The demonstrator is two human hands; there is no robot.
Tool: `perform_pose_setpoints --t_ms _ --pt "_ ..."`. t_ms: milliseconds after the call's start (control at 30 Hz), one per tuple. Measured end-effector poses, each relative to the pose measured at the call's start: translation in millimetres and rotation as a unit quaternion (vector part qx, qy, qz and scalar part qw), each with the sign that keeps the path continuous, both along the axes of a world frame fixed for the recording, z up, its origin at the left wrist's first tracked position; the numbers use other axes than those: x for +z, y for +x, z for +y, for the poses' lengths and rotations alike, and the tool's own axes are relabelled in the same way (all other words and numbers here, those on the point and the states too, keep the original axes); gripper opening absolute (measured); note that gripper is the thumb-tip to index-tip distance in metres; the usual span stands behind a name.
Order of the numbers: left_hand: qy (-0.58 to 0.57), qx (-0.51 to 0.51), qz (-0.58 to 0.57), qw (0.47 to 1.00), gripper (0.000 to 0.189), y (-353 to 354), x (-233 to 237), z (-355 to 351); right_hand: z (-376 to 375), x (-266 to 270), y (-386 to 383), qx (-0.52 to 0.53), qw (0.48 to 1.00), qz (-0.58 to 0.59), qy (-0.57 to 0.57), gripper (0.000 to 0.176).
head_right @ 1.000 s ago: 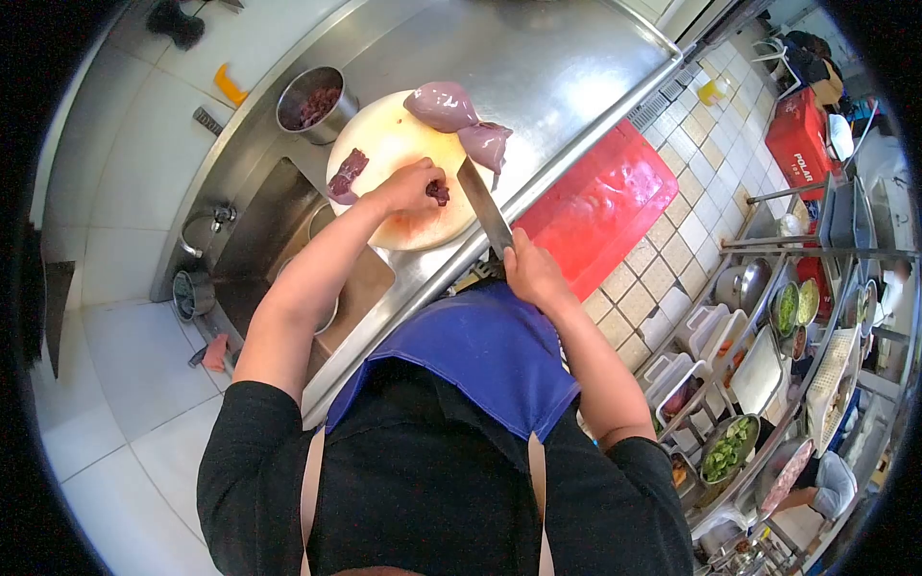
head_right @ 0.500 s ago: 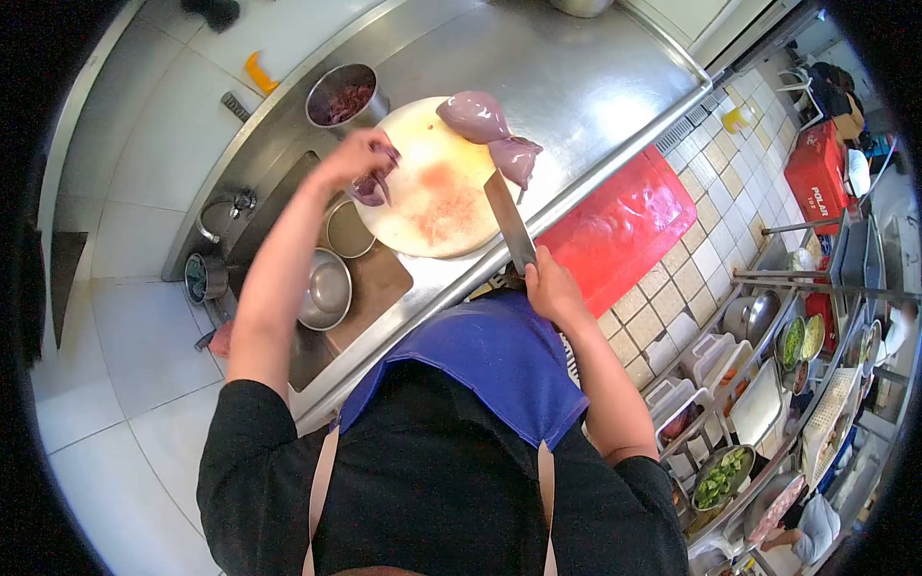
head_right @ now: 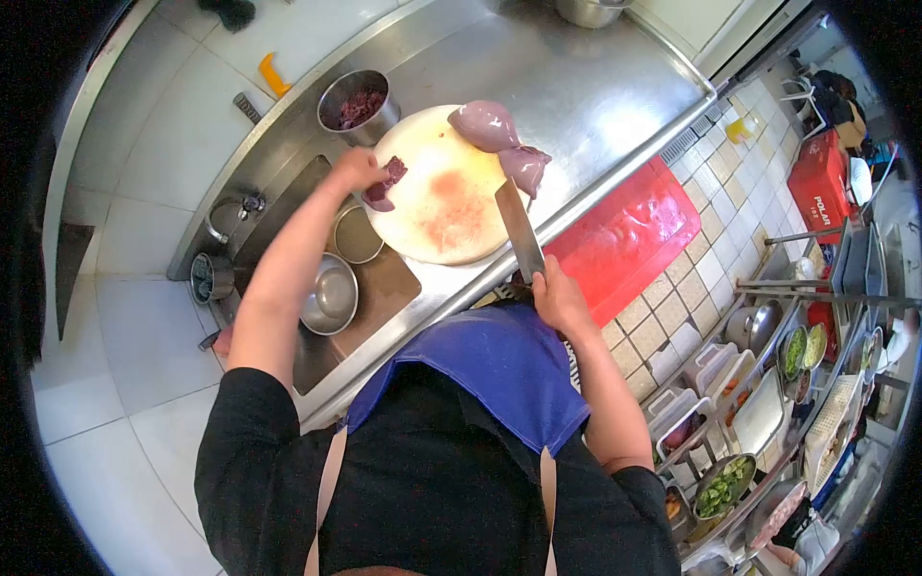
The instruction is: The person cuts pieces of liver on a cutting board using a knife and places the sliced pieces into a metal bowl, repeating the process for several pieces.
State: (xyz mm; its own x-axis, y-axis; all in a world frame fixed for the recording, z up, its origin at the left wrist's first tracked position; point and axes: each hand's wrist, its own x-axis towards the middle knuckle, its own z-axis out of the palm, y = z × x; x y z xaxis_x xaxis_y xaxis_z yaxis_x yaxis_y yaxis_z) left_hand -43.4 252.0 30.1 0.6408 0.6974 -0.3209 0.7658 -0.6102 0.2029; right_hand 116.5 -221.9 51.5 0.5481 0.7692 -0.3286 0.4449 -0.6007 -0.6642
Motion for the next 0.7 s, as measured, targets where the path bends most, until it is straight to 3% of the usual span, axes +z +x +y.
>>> perform_pose_setpoints --t_ms 67,133,200,267,300,367,400,467,567,700 --pt "0.002 0.003 0.039 0.999 0.038 -11 -8 -34 -1 -2 2 0.002 1.0 0.003 0.003 0.026" --pt "0.035 0.048 -0.036 0.998 0.042 -20 -18 -52 0 -2 2 0.005 1.0 0.006 0.005 0.026" --pt "-0.033 0.079 -0.019 0.996 0.043 -23 -22 -56 -1 1 4 0.018 1.0 0.002 0.009 0.027" --pt "-0.165 0.108 -0.086 0.976 0.037 -25 -26 -55 0 1 7 0.021 1.0 0.0 0.0 0.027" --pt "-0.165 0.109 -0.086 0.977 0.037 -28 -35 -52 -1 1 7 0.021 1.0 0.003 -0.01 0.027" --pt "-0.276 0.126 -0.185 0.935 0.029 -31 -55 -45 -1 0 8 0.02 1.0 0.007 -0.006 0.027" --pt "-0.276 0.125 -0.184 0.935 0.029 -29 -50 -50 -2 0 8 0.019 1.0 0.011 -0.004 0.028" --pt "-0.37 0.117 -0.249 0.887 0.021 -20 -21 -75 -3 -2 11 0.018 1.0 0.019 0.006 0.028" --pt "-0.451 0.063 -0.239 0.857 0.019 -1 24 -108 -3 1 13 0.016 0.999 0.039 0.012 0.03" --pt "-0.536 0.022 -0.165 0.828 0.014 13 36 -138 -1 5 15 0.014 0.997 0.074 -0.003 0.032"
